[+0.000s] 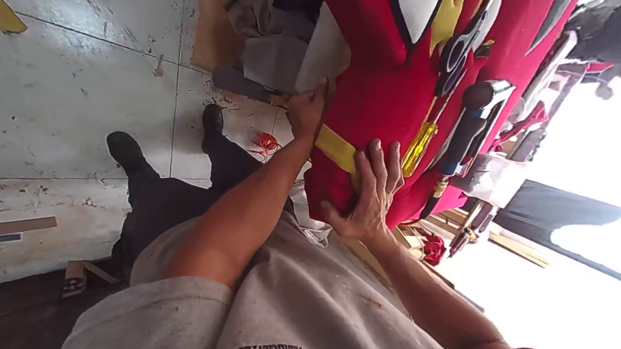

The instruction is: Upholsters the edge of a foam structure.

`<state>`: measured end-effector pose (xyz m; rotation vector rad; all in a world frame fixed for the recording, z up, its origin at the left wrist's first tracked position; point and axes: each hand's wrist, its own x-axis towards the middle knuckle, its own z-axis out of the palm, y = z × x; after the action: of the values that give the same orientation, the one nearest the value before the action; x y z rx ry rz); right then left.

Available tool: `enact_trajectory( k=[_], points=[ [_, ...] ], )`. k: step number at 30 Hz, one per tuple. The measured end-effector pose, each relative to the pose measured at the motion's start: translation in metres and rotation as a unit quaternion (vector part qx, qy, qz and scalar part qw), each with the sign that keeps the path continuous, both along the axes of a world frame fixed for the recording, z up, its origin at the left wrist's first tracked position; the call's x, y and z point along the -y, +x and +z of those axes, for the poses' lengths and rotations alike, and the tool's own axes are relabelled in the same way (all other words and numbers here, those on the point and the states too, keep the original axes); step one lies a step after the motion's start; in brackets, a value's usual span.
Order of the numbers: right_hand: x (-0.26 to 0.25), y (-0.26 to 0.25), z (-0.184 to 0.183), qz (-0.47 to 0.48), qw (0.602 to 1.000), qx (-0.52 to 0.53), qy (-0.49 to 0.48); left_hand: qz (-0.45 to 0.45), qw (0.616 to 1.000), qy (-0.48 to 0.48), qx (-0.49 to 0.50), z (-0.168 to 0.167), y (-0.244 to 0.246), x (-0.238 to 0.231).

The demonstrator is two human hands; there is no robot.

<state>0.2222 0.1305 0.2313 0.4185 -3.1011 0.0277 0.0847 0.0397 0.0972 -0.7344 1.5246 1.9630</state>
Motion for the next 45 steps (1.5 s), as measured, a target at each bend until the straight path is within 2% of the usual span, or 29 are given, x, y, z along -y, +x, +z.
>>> enact_trajectory(
  k=[5, 11, 14, 15, 17, 19, 22, 24, 26, 27, 28, 30, 32, 34, 38, 41, 43, 45],
  points=[
    [-0.003, -0.002, 0.000, 0.015, 1.000, -0.013, 0.003, -0.001, 0.999, 0.021, 0.048, 0.001, -0.002, 0.003],
    [-0.007, -0.004, 0.002, 0.028, 0.999, -0.014, -0.027, 0.093, 0.983, 0.127, 0.097, -0.003, 0.009, 0.037],
    [-0.009, -0.003, 0.001, 0.036, 0.998, -0.023, -0.047, 0.106, 0.981, 0.157, 0.044, -0.011, 0.025, 0.062],
    [-0.010, -0.003, 0.001, 0.038, 0.998, -0.026, -0.052, 0.090, 0.987, 0.135, 0.008, -0.012, 0.031, 0.072],
    [-0.010, -0.004, 0.000, 0.041, 0.997, -0.031, -0.056, 0.049, 0.990, 0.048, -0.124, -0.014, 0.041, 0.092],
    [-0.009, -0.005, 0.000, 0.042, 0.997, -0.036, -0.060, -0.002, 0.953, -0.029, -0.301, -0.005, 0.052, 0.110],
    [-0.008, -0.003, 0.002, 0.037, 0.996, -0.040, -0.067, -0.078, 0.836, -0.103, -0.534, 0.019, 0.072, 0.118],
    [-0.007, -0.002, 0.001, 0.035, 0.996, -0.044, -0.073, -0.128, 0.770, -0.124, -0.613, 0.028, 0.085, 0.115],
    [-0.007, -0.001, 0.001, 0.034, 0.995, -0.050, -0.079, -0.135, 0.744, -0.116, -0.643, 0.023, 0.096, 0.109],
    [-0.007, -0.003, -0.001, 0.033, 0.995, -0.053, -0.080, -0.133, 0.752, -0.097, -0.638, 0.021, 0.097, 0.109],
    [-0.007, -0.003, -0.001, 0.032, 0.995, -0.055, -0.081, -0.128, 0.775, -0.067, -0.615, 0.021, 0.098, 0.108],
    [-0.008, -0.002, -0.001, 0.031, 0.994, -0.055, -0.086, -0.106, 0.850, -0.012, -0.516, 0.030, 0.101, 0.107],
    [-0.008, -0.002, -0.001, 0.027, 0.994, -0.055, -0.090, -0.088, 0.903, -0.018, -0.421, 0.040, 0.101, 0.102],
    [-0.008, -0.002, -0.002, 0.027, 0.994, -0.060, -0.090, -0.087, 0.919, -0.059, -0.379, 0.045, 0.102, 0.095],
    [-0.008, -0.002, -0.002, 0.025, 0.992, -0.062, -0.105, -0.072, 0.905, -0.079, -0.412, 0.045, 0.101, 0.097],
    [-0.007, -0.004, -0.001, 0.021, 0.991, -0.061, -0.115, -0.113, 0.857, -0.049, -0.501, 0.044, 0.092, 0.107],
    [-0.007, -0.004, 0.001, 0.013, 0.990, -0.063, -0.125, -0.156, 0.824, -0.072, -0.540, 0.039, 0.087, 0.114],
    [-0.007, -0.004, 0.001, 0.005, 0.986, -0.073, -0.148, -0.194, 0.808, -0.110, -0.545, 0.035, 0.080, 0.120]
  ],
)
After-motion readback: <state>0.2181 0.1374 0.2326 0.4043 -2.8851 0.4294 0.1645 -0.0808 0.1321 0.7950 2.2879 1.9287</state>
